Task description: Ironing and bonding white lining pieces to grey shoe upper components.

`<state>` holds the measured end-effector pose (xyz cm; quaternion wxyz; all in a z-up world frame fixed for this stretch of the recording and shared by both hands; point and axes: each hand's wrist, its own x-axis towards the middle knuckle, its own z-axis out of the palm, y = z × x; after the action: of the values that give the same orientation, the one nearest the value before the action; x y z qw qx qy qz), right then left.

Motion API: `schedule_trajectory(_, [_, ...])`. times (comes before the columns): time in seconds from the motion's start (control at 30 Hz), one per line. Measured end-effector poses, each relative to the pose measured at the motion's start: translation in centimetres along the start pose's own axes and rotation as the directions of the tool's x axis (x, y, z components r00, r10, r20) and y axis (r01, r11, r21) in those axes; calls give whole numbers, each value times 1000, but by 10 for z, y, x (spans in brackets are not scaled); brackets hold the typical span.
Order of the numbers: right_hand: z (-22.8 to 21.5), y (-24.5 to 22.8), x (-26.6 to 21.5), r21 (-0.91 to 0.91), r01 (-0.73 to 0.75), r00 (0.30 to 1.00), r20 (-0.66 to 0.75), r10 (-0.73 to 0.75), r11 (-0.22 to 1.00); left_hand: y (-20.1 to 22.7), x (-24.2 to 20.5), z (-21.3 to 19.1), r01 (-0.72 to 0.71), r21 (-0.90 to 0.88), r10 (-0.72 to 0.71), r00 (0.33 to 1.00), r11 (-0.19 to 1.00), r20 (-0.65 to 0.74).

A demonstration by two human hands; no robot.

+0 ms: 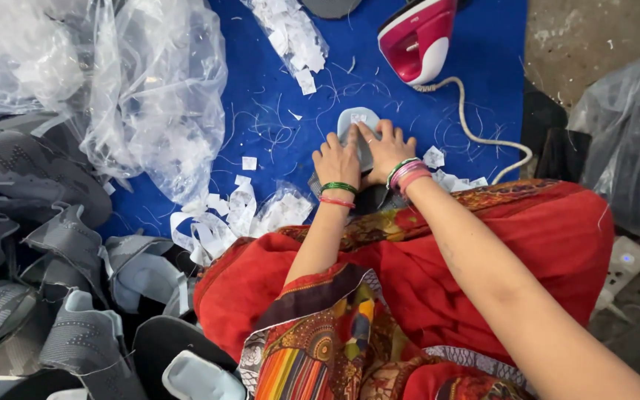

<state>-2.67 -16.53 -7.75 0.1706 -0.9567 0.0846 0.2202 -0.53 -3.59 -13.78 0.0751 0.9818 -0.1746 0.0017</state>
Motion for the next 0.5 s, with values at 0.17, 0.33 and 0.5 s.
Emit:
schedule_trajectory(0.17, [34,69,29,238,287,882,-444,-159,928,2,2,-1,1,11,-1,1000,1000,-6])
schedule_trajectory(0.33, [-13,99,64,275,397,327,-934,145,876,1,-3,7,-23,6,23,999,1000,-36])
schedule_trajectory(0.5, [-73,91,65,377,401,658,-753,25,835,3,-8,4,-9,-37,7,998,999,-55])
